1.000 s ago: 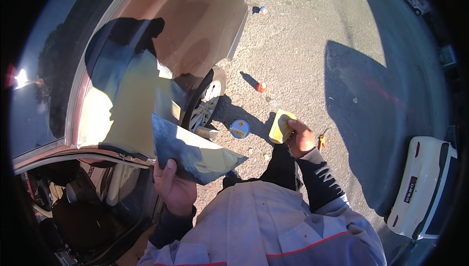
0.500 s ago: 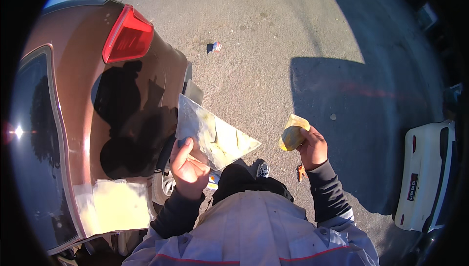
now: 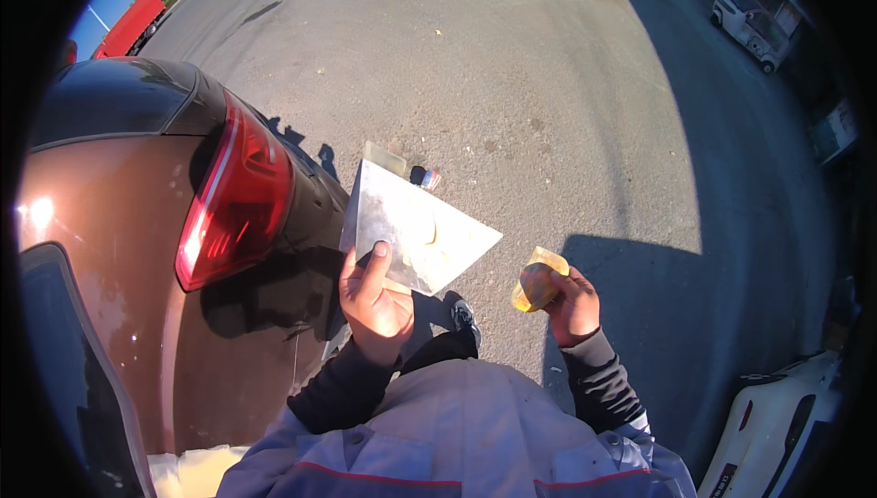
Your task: The person applies a beige filler paste to the rear quarter panel and trunk area of a brown car using a metal spreader and a yellow sponge. They repeatedly scoop filler from a container and smooth it onto the car's surface.
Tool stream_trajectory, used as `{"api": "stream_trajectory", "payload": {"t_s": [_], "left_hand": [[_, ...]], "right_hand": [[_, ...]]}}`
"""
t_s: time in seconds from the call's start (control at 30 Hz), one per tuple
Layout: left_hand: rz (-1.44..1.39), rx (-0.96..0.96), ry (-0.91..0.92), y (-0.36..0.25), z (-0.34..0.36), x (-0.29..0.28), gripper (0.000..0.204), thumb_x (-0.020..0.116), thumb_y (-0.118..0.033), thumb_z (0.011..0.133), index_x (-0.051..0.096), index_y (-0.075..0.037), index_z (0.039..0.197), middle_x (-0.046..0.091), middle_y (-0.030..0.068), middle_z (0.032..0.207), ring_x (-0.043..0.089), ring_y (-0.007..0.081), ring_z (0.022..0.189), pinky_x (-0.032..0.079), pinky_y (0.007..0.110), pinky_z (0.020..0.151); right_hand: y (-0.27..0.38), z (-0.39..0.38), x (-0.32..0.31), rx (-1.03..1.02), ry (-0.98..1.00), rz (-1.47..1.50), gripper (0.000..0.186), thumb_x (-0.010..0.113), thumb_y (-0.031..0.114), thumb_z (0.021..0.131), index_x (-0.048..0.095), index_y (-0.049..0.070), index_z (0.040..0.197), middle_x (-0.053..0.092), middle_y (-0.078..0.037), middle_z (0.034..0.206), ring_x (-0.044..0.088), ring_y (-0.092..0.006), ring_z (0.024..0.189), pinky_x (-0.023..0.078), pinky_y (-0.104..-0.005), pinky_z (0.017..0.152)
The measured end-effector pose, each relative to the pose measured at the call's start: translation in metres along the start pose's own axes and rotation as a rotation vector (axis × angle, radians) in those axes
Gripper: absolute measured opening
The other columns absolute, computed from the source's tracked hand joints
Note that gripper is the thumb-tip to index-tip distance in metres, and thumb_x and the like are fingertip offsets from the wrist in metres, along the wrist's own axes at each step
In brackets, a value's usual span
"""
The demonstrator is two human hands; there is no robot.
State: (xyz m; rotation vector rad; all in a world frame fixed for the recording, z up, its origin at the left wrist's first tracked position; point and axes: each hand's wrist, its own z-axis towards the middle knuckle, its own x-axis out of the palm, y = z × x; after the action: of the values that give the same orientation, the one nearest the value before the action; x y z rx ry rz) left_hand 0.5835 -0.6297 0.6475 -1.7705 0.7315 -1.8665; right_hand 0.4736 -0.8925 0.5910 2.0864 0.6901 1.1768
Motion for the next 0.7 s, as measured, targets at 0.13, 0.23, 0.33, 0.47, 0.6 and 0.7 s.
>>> {"api": "stream_trajectory", "payload": {"t_s": [0.13,0.23,0.33,0.47,0.6,0.7], "left_hand": [[0.065,0.042,0.092,0.006,0.11,0.037,0.036,0.056,-0.003,0.102,0.055,0.002,0.138,0.068,0.0131,0.131,0.066,0.0269,0.121,0.051,0.045,0.106],[0.067,0.013,-0.01,0.014,0.182,0.053,0.031,0.056,-0.004,0.102,0.058,0.003,0.131,0.067,0.0126,0.128,0.064,0.0216,0.121,0.049,0.039,0.107],[0.052,0.028,-0.076,0.035,0.263,0.051,0.032,0.055,-0.003,0.101,0.056,0.003,0.133,0.067,0.0133,0.128,0.065,0.0243,0.121,0.049,0.04,0.108],[0.016,0.107,-0.116,0.066,0.373,0.045,0.033,0.054,-0.005,0.102,0.054,0.002,0.135,0.067,0.0135,0.13,0.066,0.0262,0.121,0.05,0.042,0.107],[-0.013,0.194,-0.278,0.065,0.462,0.063,0.033,0.053,-0.004,0.103,0.054,0.002,0.135,0.067,0.0131,0.129,0.066,0.0241,0.119,0.051,0.04,0.106],[0.016,0.301,-0.426,0.051,0.521,0.076,0.034,0.053,-0.003,0.104,0.053,0.003,0.138,0.066,0.0131,0.13,0.066,0.0227,0.118,0.052,0.039,0.105]], "right_hand": [[0.046,0.116,0.021,-0.043,0.005,-0.132,0.03,0.054,0.013,0.102,0.061,-0.004,0.126,0.07,-0.014,0.114,0.071,-0.0264,0.102,0.06,-0.0442,0.091],[0.068,0.207,0.024,0.011,-0.016,-0.072,0.028,0.054,0.014,0.102,0.062,0.0,0.126,0.07,-0.012,0.114,0.07,-0.0251,0.102,0.059,-0.0444,0.09],[0.086,0.314,0.025,0.078,-0.007,-0.006,0.032,0.054,0.016,0.102,0.061,0.003,0.13,0.067,-0.011,0.121,0.066,-0.026,0.112,0.056,-0.0486,0.097],[0.112,0.481,0.056,0.134,0.064,-0.014,0.034,0.055,0.016,0.101,0.059,0.002,0.131,0.065,-0.012,0.123,0.065,-0.0285,0.113,0.055,-0.0517,0.098],[0.159,0.611,0.137,0.233,0.213,-0.077,0.037,0.056,0.015,0.1,0.058,0.001,0.133,0.065,-0.014,0.121,0.068,-0.0291,0.109,0.059,-0.05,0.093],[0.187,0.683,0.208,0.281,0.325,-0.251,0.035,0.055,0.012,0.101,0.058,0.0,0.133,0.067,-0.014,0.12,0.069,-0.0261,0.109,0.062,-0.0468,0.091]]}}
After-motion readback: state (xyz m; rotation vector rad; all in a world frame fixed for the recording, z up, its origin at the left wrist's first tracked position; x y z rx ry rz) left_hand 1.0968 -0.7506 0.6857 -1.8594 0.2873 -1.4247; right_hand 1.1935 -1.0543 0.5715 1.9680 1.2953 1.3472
